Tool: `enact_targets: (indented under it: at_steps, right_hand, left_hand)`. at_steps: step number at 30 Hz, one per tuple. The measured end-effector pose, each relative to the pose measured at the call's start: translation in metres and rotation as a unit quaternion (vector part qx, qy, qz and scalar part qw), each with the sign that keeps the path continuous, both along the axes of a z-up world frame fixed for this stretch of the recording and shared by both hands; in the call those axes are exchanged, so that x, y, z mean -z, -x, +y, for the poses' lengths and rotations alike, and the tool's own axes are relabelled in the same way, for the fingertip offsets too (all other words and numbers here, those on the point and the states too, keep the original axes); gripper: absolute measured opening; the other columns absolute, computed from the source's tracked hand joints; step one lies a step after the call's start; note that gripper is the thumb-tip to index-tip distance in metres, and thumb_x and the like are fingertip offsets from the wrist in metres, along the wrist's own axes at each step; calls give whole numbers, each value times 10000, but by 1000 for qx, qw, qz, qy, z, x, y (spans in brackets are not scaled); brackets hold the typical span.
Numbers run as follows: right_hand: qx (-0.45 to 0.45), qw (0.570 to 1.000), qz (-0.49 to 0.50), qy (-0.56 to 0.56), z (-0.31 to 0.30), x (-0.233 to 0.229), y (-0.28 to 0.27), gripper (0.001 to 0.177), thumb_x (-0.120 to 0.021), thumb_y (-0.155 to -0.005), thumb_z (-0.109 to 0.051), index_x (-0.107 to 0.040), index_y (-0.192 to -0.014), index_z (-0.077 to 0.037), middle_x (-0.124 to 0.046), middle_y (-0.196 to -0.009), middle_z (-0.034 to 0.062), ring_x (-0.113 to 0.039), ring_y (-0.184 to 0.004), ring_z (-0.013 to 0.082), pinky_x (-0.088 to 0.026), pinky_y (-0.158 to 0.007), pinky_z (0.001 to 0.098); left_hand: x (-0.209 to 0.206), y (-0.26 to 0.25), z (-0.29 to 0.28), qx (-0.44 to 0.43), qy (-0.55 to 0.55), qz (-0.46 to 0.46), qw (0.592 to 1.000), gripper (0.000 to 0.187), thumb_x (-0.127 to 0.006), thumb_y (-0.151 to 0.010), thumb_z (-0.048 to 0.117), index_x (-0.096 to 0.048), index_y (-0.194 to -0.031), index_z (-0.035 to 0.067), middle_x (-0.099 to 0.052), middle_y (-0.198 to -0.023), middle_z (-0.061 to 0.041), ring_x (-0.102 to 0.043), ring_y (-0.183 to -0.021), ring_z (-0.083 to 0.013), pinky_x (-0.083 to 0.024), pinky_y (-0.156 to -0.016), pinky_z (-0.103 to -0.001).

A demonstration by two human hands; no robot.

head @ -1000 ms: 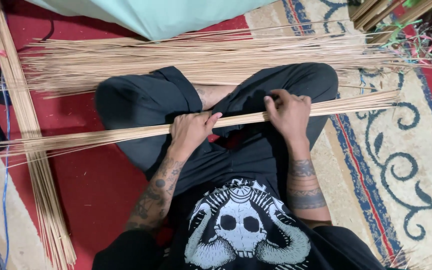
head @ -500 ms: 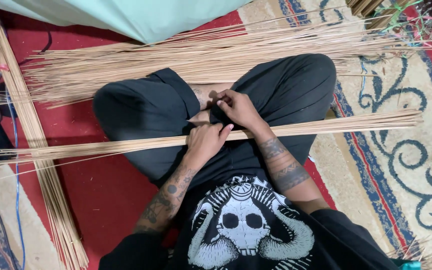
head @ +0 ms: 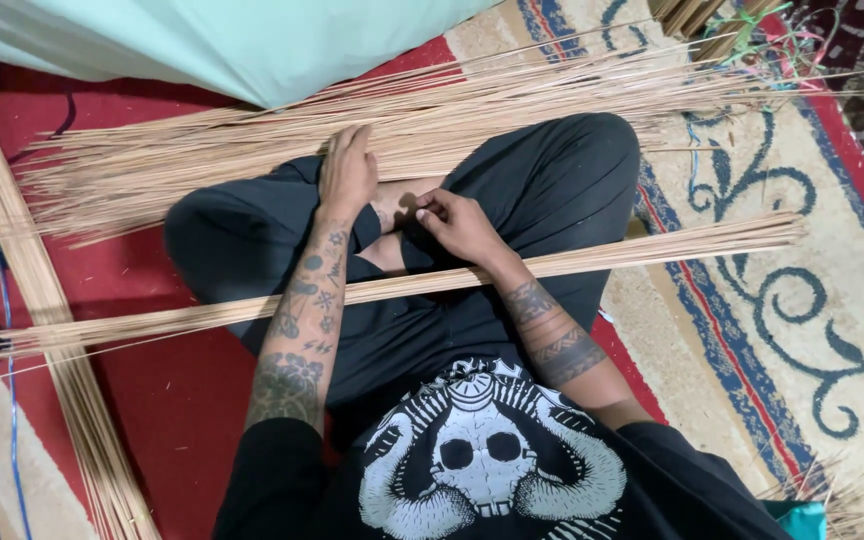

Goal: Weaving thin wooden sticks together to create a flat mat or panel while sitting on the floor.

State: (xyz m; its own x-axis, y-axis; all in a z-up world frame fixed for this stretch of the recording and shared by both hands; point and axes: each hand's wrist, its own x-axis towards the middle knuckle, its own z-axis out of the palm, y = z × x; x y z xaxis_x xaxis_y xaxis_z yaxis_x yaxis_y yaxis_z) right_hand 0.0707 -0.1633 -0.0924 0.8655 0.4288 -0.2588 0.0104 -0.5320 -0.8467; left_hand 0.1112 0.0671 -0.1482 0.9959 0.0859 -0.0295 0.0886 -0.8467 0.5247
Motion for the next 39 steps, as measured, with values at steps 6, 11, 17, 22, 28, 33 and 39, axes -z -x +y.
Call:
enact_targets:
  at_steps: [6, 11, 17, 22, 28, 33, 39]
  right_hand:
    - [-3, 1000, 10, -6, 0, -2, 2, 254, -683, -928, -229, -725, -1150, -113, -777, -953, 139, -753, -890, 311, -591, -743, 422]
    - [-21, 1000, -1, -2, 1, -1, 1, 255, -687, -927, -225, -728, -1148, -104, -773, -946, 149, -752, -887, 321, -594, -738, 430]
    - [-20, 1000, -2, -6, 0, -4, 3, 257, -681, -934, -217, -728, -1156, -95, -770, -958, 170, -753, -902, 336, -594, -748, 435]
    - [-19, 1000, -2, -7, 1, -4, 4, 247, -681, -939, -209, -728, -1153, -95, -772, -955, 158, -755, -893, 313, -597, -741, 415]
    - [-19, 1000, -3, 4, 0, 2, 4, 274, -691, -951, -251, -715, -1188, -116, -768, -988, 150, -757, -906, 302, -598, -756, 407]
    - [60, 994, 20, -87, 1, 11, 3, 510, -652, -1009, -282, -494, -1415, -16, -712, -1056, 210, -745, -867, 284, -597, -790, 413]
    - [233, 929, 39, -286, -5, 33, -10, 335, -504, -1084, -233, -581, -1243, 51, -688, -878, 172, -699, -673, 197, -592, -651, 290]
  left_hand:
    - [30, -5, 8, -83, -45, -48, 994, 79, -661, -937, 152, -718, -976, 189, -546, -959, 25, -520, -1111, -205, -507, -954, -359]
    - [31, -6, 13, -111, -22, -3, 994, 176, -717, -897, 135, -737, -1063, 189, -559, -1070, 15, -509, -1158, -207, -523, -969, -375]
    - [26, -1, 5, -100, -48, -21, 994, 76, -706, -888, 109, -651, -883, 161, -510, -977, 11, -507, -1107, -212, -499, -947, -375]
    - [9, 10, 1, -199, 0, -181, 963, 155, -736, -894, 142, -628, -948, 238, -604, -933, 67, -568, -1083, -187, -438, -937, -399]
    - [-8, 20, 3, -147, 151, -292, 933, 143, -778, -869, 52, -700, -914, 163, -696, -888, -38, -651, -949, -297, -494, -893, -399]
    - [-24, 35, -21, -8, 185, -271, 945, 73, -766, -920, 137, -726, -964, 180, -708, -853, -45, -684, -868, -307, -533, -813, -406]
    - [-27, 46, -57, 104, 206, -249, 941, 143, -699, -957, 135, -747, -1072, 204, -734, -926, -19, -703, -907, -281, -557, -833, -392]
